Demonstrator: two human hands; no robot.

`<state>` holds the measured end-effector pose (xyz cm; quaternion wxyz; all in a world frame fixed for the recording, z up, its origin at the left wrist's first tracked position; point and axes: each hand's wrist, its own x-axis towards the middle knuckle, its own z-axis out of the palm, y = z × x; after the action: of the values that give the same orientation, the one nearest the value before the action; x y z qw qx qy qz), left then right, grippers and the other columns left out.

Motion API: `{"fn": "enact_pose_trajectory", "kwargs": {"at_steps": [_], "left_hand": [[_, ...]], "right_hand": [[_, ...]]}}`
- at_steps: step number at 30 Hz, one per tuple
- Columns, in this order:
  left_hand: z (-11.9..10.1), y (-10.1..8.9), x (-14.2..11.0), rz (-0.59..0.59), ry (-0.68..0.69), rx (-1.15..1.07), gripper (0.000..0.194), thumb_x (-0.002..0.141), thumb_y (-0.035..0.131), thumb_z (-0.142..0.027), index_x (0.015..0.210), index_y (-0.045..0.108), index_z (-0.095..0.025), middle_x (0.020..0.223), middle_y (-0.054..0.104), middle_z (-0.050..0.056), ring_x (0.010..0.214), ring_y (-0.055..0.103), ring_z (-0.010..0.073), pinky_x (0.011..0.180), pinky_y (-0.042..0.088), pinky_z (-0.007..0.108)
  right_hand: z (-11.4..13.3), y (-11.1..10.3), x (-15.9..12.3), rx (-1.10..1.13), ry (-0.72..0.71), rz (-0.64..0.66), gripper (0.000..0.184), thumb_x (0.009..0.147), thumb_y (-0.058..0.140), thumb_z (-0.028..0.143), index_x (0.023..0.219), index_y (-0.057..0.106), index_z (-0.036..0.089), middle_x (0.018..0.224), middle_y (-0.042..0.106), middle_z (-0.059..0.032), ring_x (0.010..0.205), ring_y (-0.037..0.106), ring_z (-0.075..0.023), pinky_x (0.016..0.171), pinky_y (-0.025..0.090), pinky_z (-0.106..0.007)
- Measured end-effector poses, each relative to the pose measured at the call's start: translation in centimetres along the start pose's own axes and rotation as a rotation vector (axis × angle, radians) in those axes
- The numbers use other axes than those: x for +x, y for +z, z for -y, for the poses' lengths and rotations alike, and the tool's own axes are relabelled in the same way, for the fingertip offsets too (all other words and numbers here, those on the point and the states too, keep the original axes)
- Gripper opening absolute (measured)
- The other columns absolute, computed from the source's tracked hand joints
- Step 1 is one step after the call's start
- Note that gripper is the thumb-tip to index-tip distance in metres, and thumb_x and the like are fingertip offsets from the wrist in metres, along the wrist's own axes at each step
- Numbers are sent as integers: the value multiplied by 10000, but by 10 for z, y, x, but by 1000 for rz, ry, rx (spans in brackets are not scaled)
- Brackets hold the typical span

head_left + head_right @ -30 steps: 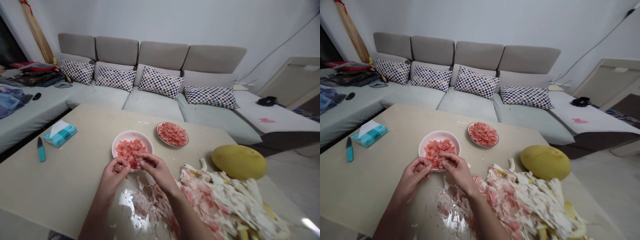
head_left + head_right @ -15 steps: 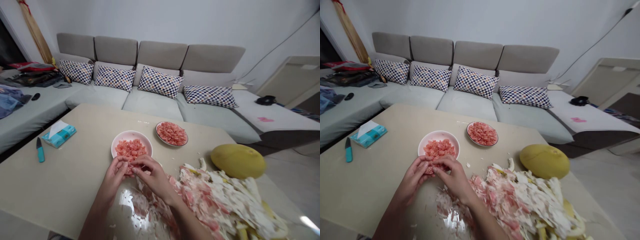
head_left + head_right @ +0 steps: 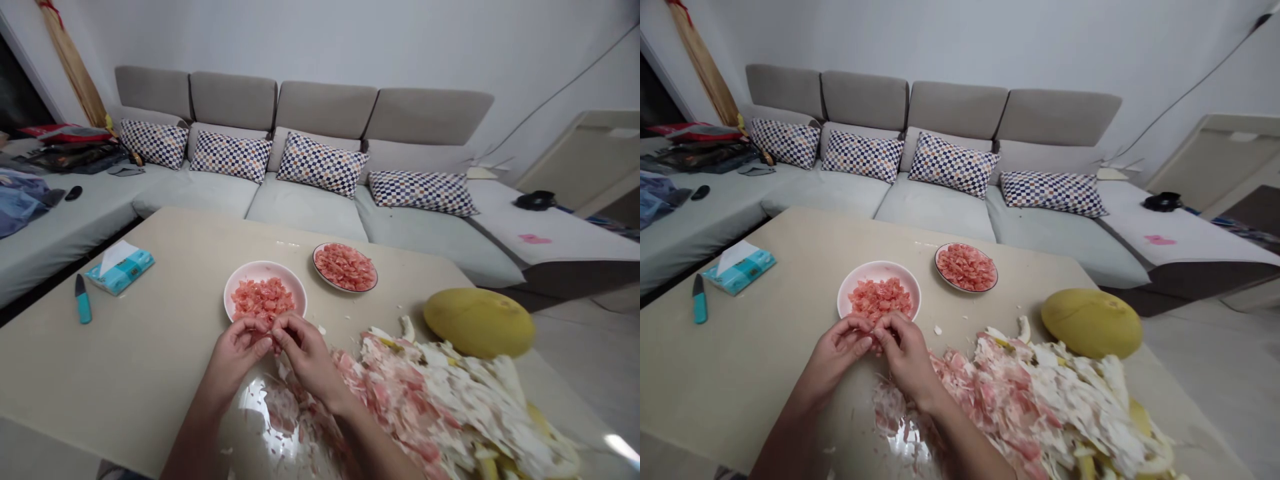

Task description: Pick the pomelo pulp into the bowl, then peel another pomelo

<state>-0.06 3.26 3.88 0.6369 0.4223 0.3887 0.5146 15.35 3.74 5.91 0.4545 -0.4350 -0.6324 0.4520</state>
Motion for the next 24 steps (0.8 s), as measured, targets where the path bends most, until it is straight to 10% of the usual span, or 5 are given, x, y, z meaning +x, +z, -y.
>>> {"fn": "enact_pose_trajectory", "kwargs": {"at_steps": [24], "left_hand": [[-10, -6, -1, -83, -70, -154, 327, 706, 823, -395, 903, 704, -162, 1139, 694, 96, 994, 666, 204, 889, 537, 300]], "right_hand": [[16, -32, -2, -45, 132, 146, 455, 958, 482, 505, 624, 494, 196, 622, 492, 18, 604, 506, -126, 600, 418, -253]]}}
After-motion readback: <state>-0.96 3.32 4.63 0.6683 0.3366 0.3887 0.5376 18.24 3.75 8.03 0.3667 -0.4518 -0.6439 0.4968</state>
